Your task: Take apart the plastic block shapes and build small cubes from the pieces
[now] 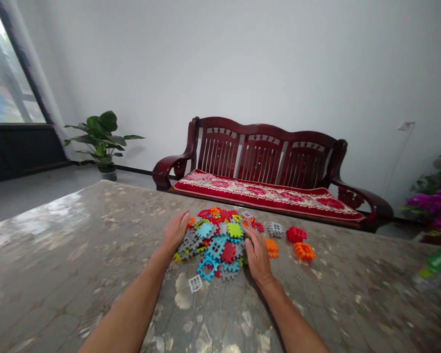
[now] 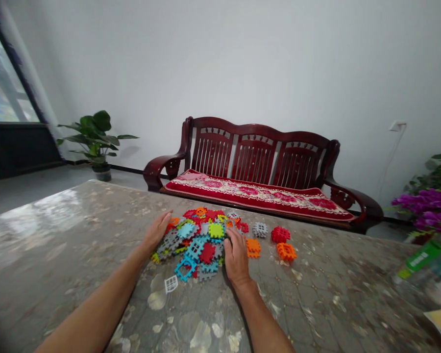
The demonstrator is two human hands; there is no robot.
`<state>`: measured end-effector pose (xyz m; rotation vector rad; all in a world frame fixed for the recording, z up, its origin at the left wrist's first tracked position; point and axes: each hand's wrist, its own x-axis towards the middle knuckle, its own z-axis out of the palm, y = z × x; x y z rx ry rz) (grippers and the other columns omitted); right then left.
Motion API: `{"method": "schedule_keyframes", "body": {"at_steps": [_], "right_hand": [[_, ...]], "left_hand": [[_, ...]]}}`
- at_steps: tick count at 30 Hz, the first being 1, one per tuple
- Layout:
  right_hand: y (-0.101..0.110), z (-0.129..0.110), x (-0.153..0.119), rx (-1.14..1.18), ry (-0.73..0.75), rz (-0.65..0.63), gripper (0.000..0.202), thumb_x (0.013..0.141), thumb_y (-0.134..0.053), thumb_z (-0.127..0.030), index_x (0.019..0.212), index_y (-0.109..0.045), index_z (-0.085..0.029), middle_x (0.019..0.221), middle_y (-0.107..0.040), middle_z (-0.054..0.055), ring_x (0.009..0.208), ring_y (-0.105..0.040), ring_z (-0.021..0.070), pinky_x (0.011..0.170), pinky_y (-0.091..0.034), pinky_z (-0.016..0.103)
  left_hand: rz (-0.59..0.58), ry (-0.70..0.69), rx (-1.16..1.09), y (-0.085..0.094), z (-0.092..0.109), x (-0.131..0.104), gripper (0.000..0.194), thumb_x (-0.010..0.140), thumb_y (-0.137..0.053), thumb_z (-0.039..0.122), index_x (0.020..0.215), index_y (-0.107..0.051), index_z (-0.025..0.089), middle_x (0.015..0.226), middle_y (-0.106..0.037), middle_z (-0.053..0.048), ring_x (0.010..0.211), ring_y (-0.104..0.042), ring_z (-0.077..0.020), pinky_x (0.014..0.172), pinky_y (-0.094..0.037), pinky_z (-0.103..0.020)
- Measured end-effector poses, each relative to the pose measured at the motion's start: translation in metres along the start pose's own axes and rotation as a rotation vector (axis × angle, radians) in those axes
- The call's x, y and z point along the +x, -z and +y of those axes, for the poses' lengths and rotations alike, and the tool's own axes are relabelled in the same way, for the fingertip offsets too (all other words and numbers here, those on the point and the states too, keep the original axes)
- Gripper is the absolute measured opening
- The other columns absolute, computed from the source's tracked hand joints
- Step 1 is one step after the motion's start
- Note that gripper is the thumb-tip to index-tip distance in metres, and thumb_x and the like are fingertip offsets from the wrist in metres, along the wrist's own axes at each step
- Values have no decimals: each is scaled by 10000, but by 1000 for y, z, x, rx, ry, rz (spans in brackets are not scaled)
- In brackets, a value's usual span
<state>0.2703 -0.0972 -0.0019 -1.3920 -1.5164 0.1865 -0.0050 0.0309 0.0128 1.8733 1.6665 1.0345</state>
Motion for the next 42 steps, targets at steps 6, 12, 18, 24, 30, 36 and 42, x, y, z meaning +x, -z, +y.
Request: {"method": "schedule_keyframes", "body": {"at_steps": [6, 12, 18, 24, 30, 36, 42], "right_hand": [[0, 0, -6, -32, 46, 139, 379, 969, -393, -389, 1210, -614, -198, 1235, -640, 97, 1177, -539, 223, 1068, -381, 460], [-4, 6, -7, -68, 24, 176, 402, 970, -369, -394, 1221, -603, -183, 1235, -635, 112, 1176, -535, 234, 1052, -389, 466], [0, 8, -6, -70, 18, 172, 396, 958, -386, -396, 1189, -622, -177, 1214, -641, 114, 1152, -542, 235, 1050, -386, 461], [5, 10, -5, -71, -4, 230, 390, 930, -400, -370, 1173, -627, -166, 1195, -651, 122, 1146, -548, 244, 1039, -389, 467], [8, 14, -8, -71, -48, 242, 392, 854, -435, -278, 1183, -624, -179, 1200, -655, 108, 1150, -555, 242, 1031, -397, 449], [14, 22, -10, -71, -121, 235, 407, 826, -425, -255, 1175, -626, -191, 1161, -680, 94, 1081, -597, 237, 989, -435, 428], [18, 16, -11, -144, -35, 230, 370, 818, -435, -203, 1128, -635, -207, 1102, -693, 75, 1060, -595, 230, 965, -442, 407]], "left_hand": [[125, 124, -16, 5, -12, -18, 510, 968, -275, 377, 1237, -638, 140, 1318, -648, -121, 1232, -572, -238, 1057, -410, -354], [56, 97, 60, 2, -11, -12, 477, 965, -309, 381, 1192, -678, 180, 1268, -684, -95, 1175, -607, -251, 1003, -436, -340], [-47, 0, 47, -2, -19, 5, 472, 957, -329, 421, 1176, -683, 199, 1258, -689, -72, 1158, -608, -227, 1003, -421, -306], [-65, 8, 35, -7, -26, 7, 391, 922, -430, 387, 1165, -699, 239, 1203, -712, -42, 1103, -623, -222, 944, -451, -308], [-72, 5, 33, -3, -23, 8, 341, 872, -489, 330, 1079, -734, 212, 1079, -748, -47, 993, -660, -221, 868, -482, -303], [-72, -11, -6, 3, -24, 9, 335, 847, -485, 301, 1037, -738, 190, 1007, -766, -53, 916, -678, -219, 820, -489, -303], [-56, 34, -17, 1, -30, 12, 328, 852, -466, 329, 988, -739, 208, 980, -772, -37, 901, -684, -207, 786, -490, -281]]}}
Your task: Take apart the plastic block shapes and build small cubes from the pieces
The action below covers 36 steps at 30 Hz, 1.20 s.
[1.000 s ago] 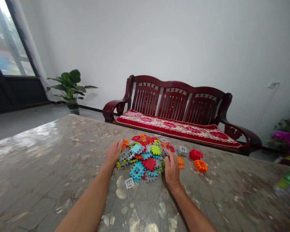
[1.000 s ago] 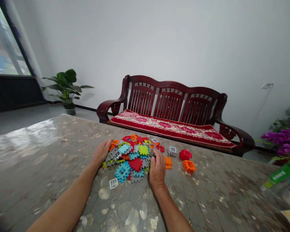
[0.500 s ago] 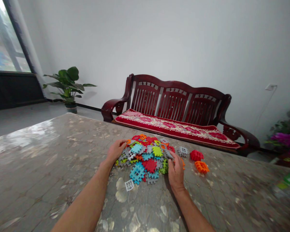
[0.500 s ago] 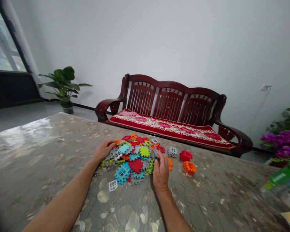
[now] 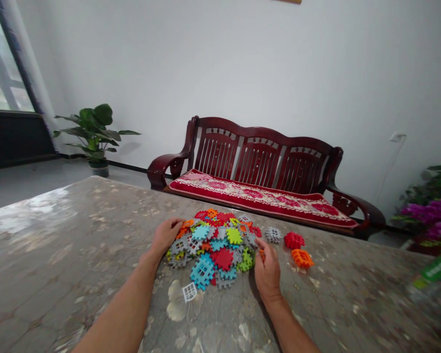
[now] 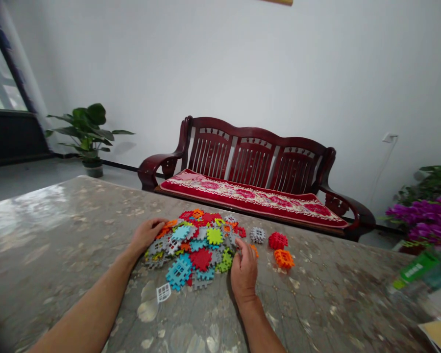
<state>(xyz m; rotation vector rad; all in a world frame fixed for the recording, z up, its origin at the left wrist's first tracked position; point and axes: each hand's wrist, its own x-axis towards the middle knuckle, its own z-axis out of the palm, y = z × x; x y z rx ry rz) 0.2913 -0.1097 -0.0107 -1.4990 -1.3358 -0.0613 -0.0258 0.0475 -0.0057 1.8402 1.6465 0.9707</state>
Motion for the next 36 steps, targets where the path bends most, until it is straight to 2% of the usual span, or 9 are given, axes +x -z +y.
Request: {"method": "schedule_keyframes", "body": {"at_steps": [6, 14, 24, 27, 30, 33, 36], "right_hand": [[8, -11, -2, -155, 142, -58, 241, 721, -462, -113, 864, -622, -222, 845, -668, 26, 858, -596, 212, 812, -451, 343], [11, -26, -3, -314, 159, -189, 246, 716, -538, -122, 918, -614, -239, 864, -668, 20, 855, -573, 225, 786, -414, 345], [11, -30, -4, -316, 204, -254, 237, 748, -582, -153, 960, -651, -235, 886, -689, 23, 870, -571, 225, 790, -394, 338], [12, -27, -3, -261, 197, -214, 169, 783, -555, -166, 906, -652, -231, 870, -688, 22, 863, -578, 215, 809, -401, 338], [11, -18, 0, -174, 137, -107, 175, 832, -497, -199, 911, -651, -226, 880, -689, 33, 875, -591, 215, 830, -425, 346], [9, -6, 5, -102, 48, -9, 265, 858, -436, -229, 1018, -647, -209, 988, -695, 66, 952, -599, 227, 876, -448, 372], [9, 4, 9, -86, -5, 13, 372, 860, -398, -230, 1155, -621, -193, 1118, -686, 92, 1043, -596, 233, 935, -447, 397]], "left_hand": [[17, -5, 33, 2, 0, 1, 332, 848, -462, 341, 978, -738, 212, 961, -771, -36, 873, -679, -204, 778, -484, -288], [8, -12, 29, 1, -3, 2, 320, 844, -471, 339, 985, -731, 217, 965, -776, -31, 896, -686, -210, 789, -495, -290], [-4, -17, 59, 2, -1, 1, 345, 848, -455, 345, 1005, -730, 208, 961, -772, -36, 899, -687, -212, 784, -495, -287], [-2, -18, 57, 1, -3, 2, 351, 850, -457, 347, 1016, -728, 199, 982, -769, -44, 896, -685, -214, 793, -492, -294], [3, -23, 51, 0, -5, 3, 336, 850, -466, 347, 1009, -728, 208, 991, -769, -37, 903, -683, -209, 797, -492, -288], [8, -22, 51, 0, -6, 3, 333, 846, -472, 348, 1004, -730, 210, 985, -769, -35, 900, -683, -206, 788, -493, -282], [9, -17, 51, 0, -5, 3, 335, 841, -476, 351, 999, -734, 208, 967, -772, -38, 884, -684, -211, 783, -494, -289]]}}
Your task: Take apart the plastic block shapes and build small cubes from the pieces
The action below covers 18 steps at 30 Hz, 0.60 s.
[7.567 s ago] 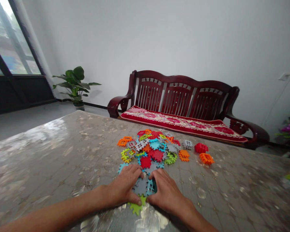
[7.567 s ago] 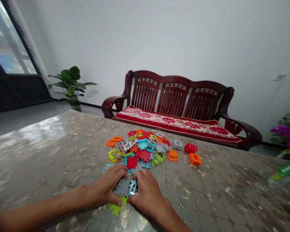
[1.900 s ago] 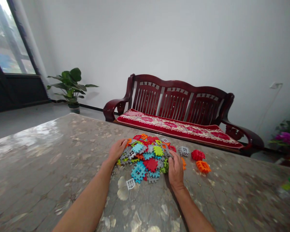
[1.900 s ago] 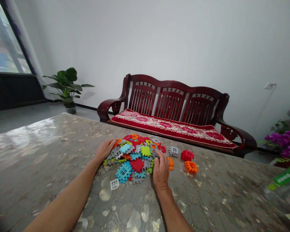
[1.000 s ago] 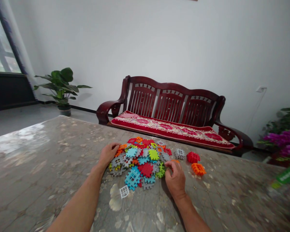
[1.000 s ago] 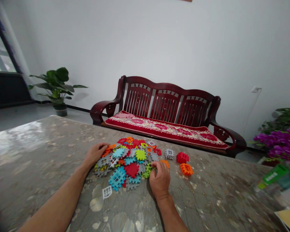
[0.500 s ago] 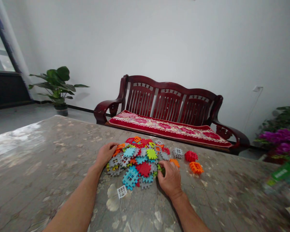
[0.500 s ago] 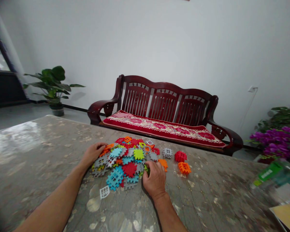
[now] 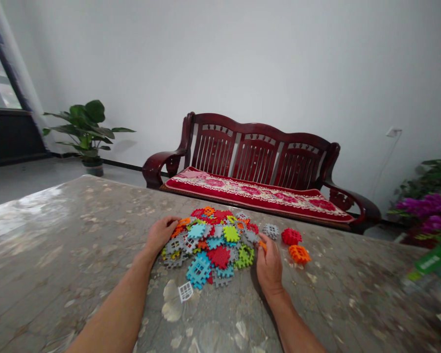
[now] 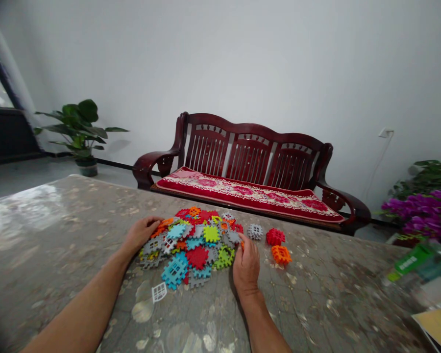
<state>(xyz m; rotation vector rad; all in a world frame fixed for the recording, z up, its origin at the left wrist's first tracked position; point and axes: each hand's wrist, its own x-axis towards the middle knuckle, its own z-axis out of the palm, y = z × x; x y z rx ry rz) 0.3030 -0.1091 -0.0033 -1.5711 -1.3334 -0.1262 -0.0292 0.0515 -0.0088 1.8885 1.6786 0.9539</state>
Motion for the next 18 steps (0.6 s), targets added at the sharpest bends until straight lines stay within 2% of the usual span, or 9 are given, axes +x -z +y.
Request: {"method": "schedule_keyframes", "body": {"at_steps": [6, 11, 14, 18], "right_hand": [[14, 27, 11, -97, -106, -27, 521, 746, -447, -184, 1246, -594, -204, 1194, -682, 88, 1097, -611, 246, 969, -447, 405], [19, 47, 12, -278, -28, -183, 574, 649, -544, -190, 1213, -638, -241, 1138, -707, 77, 1043, -633, 283, 911, -474, 417], [17, 54, 9, -318, 63, -221, 581, 660, -592, -212, 1239, -633, -234, 1226, -675, 101, 1103, -614, 303, 949, -453, 436], [16, 57, 7, -377, 99, -222, 492, 743, -641, -349, 1221, -647, -231, 1213, -680, 118, 1097, -613, 314, 946, -442, 446]], "left_hand": [[-14, 27, -14, 2, 1, 1, 323, 829, -494, 354, 987, -746, 228, 922, -775, -21, 874, -682, -211, 780, -499, -284], [-18, 21, -12, 2, 0, 1, 331, 835, -480, 352, 987, -746, 226, 931, -773, -28, 863, -683, -209, 763, -495, -281], [-28, 15, -15, 2, -1, 2, 338, 839, -470, 357, 983, -745, 223, 932, -774, -29, 856, -685, -209, 765, -494, -284], [-23, 15, -7, 2, -1, 2, 338, 836, -478, 368, 984, -747, 225, 953, -776, -30, 883, -685, -215, 788, -498, -286]]}}
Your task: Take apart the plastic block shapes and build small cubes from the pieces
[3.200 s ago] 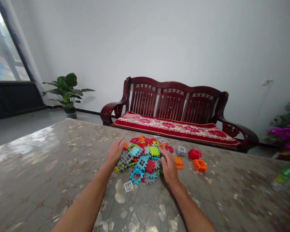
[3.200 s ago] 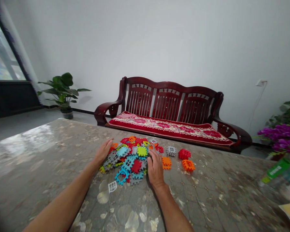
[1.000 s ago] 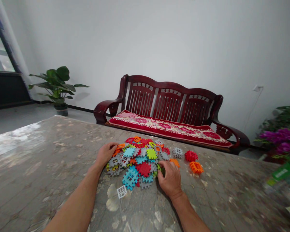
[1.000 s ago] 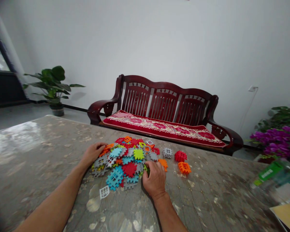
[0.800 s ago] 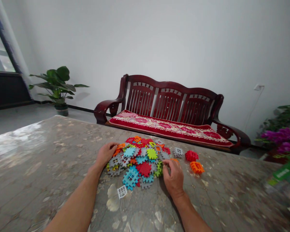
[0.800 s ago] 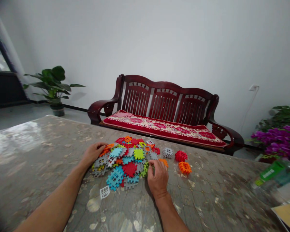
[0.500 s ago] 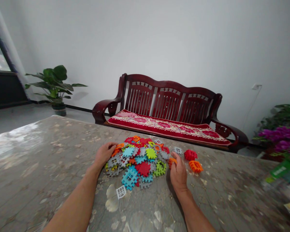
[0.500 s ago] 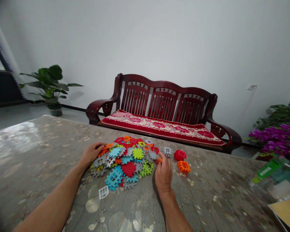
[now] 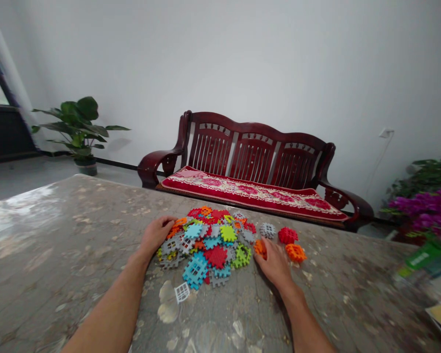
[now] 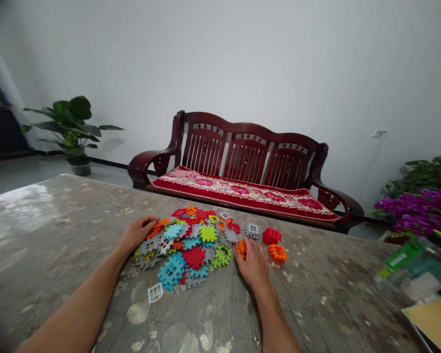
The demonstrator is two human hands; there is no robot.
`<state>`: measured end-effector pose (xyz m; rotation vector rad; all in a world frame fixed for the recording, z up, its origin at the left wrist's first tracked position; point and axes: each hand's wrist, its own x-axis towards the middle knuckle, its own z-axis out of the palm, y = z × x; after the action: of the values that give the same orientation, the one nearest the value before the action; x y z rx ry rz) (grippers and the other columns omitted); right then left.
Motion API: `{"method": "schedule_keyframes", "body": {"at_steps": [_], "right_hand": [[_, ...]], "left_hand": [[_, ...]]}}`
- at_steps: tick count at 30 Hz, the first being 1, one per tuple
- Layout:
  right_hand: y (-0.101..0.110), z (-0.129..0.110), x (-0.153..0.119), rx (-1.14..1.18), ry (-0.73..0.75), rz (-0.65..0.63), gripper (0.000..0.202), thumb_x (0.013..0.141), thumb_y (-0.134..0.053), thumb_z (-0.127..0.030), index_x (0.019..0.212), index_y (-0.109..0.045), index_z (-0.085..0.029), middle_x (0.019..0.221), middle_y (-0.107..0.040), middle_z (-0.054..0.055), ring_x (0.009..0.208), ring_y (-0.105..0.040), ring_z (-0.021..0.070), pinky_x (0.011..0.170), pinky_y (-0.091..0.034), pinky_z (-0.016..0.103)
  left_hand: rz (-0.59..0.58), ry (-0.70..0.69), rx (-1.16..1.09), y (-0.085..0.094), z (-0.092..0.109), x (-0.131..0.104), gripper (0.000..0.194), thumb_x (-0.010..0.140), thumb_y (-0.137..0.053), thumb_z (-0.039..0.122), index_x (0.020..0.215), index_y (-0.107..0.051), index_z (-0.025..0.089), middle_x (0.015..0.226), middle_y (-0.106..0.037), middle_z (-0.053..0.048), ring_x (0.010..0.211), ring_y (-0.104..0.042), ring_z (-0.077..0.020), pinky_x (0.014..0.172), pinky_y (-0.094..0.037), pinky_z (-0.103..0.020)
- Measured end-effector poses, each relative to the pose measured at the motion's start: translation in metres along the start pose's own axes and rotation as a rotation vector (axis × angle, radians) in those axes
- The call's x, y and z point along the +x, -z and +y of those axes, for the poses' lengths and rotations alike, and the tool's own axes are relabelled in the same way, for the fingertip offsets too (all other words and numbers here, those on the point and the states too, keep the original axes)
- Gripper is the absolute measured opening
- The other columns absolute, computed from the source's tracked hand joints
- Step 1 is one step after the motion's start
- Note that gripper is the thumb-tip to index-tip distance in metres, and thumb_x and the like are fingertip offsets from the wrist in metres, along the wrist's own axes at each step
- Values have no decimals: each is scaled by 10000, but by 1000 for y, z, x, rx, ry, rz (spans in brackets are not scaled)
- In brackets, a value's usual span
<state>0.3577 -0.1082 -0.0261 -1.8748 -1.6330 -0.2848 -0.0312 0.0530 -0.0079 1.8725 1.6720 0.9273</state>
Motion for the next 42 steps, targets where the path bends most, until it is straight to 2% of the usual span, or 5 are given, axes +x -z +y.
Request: {"method": "schedule_keyframes", "body": {"at_steps": [6, 15, 21, 31, 42], "right_hand": [[-1, -3, 0, -47, -26, 37, 380, 816, -597, -388, 1154, -675, -232, 1124, -712, 100, 1027, -630, 292, 916, -444, 421], [-1, -1, 6, 178, -226, 97, 544, 741, -601, -349, 1246, -601, -145, 998, -690, 111, 899, -637, 279, 842, -483, 415], [7, -14, 5, 130, -158, 169, 543, 715, -604, -306, 1246, -602, -189, 1040, -639, 106, 970, -584, 289, 883, -456, 423], [21, -36, 1, -210, -228, -109, 507, 839, -561, -273, 1326, -553, -132, 1218, -627, 137, 1134, -555, 294, 975, -387, 367], [26, -24, 4, -324, -305, -101, 481, 855, -519, -239, 1322, -560, -132, 1190, -635, 170, 1095, -565, 321, 873, -407, 394]], "left_hand": [[3, -8, 27, 1, 3, 0, 342, 836, -475, 364, 990, -749, 227, 975, -776, -31, 903, -688, -219, 805, -500, -290], [-12, -1, 34, 2, 2, 0, 367, 845, -463, 364, 1031, -740, 211, 1015, -766, -47, 929, -683, -226, 814, -491, -300], [-19, -11, 33, 2, 2, -1, 366, 849, -460, 364, 1026, -742, 212, 1000, -766, -45, 913, -685, -225, 804, -490, -298], [-29, 17, 57, 3, 5, 0, 356, 860, -466, 342, 1036, -742, 203, 1000, -766, -45, 915, -683, -214, 796, -486, -281], [-11, -8, 23, 0, 0, 0, 354, 846, -468, 362, 1011, -745, 215, 965, -768, -34, 891, -681, -213, 789, -482, -287]]}}
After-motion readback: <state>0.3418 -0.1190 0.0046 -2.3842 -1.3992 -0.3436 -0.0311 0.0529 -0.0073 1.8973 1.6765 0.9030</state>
